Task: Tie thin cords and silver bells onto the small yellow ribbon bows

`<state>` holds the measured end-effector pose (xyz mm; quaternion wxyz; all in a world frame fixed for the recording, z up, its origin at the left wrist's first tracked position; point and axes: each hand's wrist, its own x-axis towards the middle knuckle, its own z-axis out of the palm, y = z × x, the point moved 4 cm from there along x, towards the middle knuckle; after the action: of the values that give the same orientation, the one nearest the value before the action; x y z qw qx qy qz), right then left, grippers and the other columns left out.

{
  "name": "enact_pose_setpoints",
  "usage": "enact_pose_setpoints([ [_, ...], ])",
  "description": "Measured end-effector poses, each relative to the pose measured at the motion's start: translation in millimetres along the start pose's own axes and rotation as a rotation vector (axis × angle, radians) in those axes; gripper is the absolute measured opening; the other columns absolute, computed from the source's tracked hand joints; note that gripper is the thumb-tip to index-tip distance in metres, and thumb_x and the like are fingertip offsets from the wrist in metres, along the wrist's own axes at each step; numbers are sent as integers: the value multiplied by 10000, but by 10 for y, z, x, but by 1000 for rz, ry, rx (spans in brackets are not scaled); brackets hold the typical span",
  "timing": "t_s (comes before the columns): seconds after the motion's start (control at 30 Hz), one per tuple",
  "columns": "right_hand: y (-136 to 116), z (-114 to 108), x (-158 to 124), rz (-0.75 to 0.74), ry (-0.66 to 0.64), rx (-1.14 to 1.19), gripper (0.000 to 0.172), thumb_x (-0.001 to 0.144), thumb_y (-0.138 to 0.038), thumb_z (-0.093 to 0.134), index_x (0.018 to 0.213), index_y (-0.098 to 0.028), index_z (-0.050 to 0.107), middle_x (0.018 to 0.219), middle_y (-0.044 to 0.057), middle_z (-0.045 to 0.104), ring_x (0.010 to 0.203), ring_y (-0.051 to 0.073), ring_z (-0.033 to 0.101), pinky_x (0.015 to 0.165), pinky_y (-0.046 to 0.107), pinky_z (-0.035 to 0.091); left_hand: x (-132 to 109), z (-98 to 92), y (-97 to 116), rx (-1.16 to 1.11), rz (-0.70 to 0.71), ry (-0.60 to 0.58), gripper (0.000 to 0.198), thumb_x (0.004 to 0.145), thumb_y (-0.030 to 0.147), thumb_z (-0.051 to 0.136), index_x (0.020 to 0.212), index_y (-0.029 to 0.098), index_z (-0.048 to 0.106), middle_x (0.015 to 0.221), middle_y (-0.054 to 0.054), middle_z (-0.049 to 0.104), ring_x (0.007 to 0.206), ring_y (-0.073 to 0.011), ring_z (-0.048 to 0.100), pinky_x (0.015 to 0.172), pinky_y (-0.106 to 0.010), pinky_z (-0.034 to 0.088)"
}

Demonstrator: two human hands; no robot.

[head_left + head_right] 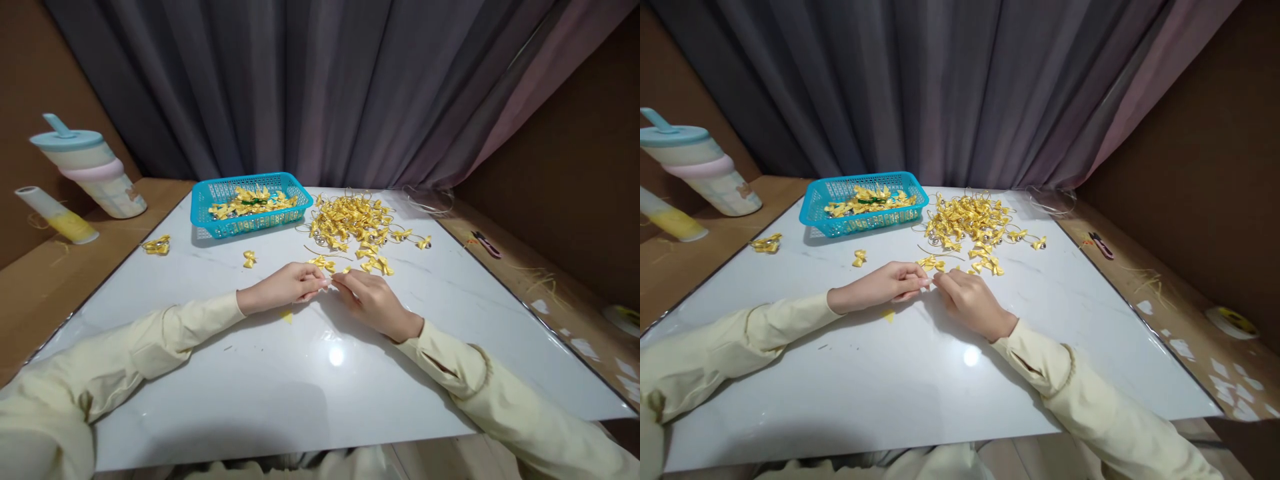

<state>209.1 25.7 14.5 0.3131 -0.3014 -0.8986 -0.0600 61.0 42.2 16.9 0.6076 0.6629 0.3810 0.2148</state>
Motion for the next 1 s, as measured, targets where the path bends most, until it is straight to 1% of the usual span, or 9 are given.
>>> enact_pose_setpoints([
  [0.17,14,16,-11,8,44,11,201,890,-87,415,881,-132,611,687,52,615,601,122,520,557,215,381,28,34,-46,-414,-62,-53,210,825,291,577,709,138,492,457,86,352,403,-35,227,439,-187,186],
  [0.27,-15,32,-18,-19,53,4,207,899,-101,423,946,-132,622,703,49,622,605,118,520,542,211,370,60,47,-116,-622,-78,-29,181,797,220,606,683,127,500,447,92,321,395,-26,203,429,-173,195],
  [0.37,-58,35,-10,-44,43,-52,215,914,-115,407,929,-122,621,659,41,601,573,117,492,518,216,335,78,64,-180,-738,-94,27,183,780,182,607,641,118,506,447,88,312,394,-23,188,413,-165,194],
  [0.47,-92,17,14,-56,32,-121,238,923,-147,406,780,-122,594,610,35,569,546,122,460,514,231,304,67,78,-207,-763,-92,81,104,773,172,606,724,85,580,467,83,336,403,-18,179,411,-157,178],
  [0.6,-110,-3,51,-47,4,-140,288,948,-190,361,717,-140,526,605,28,553,541,123,445,521,238,285,32,80,-198,-702,-38,137,153,766,204,626,827,64,619,490,74,362,422,-15,210,427,-162,158],
  [0.7,-106,2,59,-34,-15,-160,288,959,-203,330,727,-151,494,607,19,538,530,123,424,518,240,267,15,88,-176,-577,14,138,207,779,278,625,797,73,614,514,60,394,440,-24,221,436,-187,155],
  [0.77,-95,18,52,-23,-39,-167,270,956,-197,329,733,-156,475,606,15,525,528,125,416,515,244,254,7,88,-160,-418,52,147,260,795,339,603,719,91,594,528,48,417,454,-38,243,444,-202,171],
  [0.87,-76,50,33,0,-93,-150,230,943,-177,340,743,-162,453,605,10,507,524,125,404,511,247,239,-18,84,-121,-126,132,178,310,842,361,522,645,123,554,525,44,421,489,-66,322,482,-210,251],
  [1.0,-65,72,25,41,-160,-107,202,920,-160,339,739,-172,428,599,4,489,497,121,371,499,246,214,-62,97,-83,127,193,177,261,875,314,447,732,142,580,539,52,407,525,-88,385,545,-216,324],
])
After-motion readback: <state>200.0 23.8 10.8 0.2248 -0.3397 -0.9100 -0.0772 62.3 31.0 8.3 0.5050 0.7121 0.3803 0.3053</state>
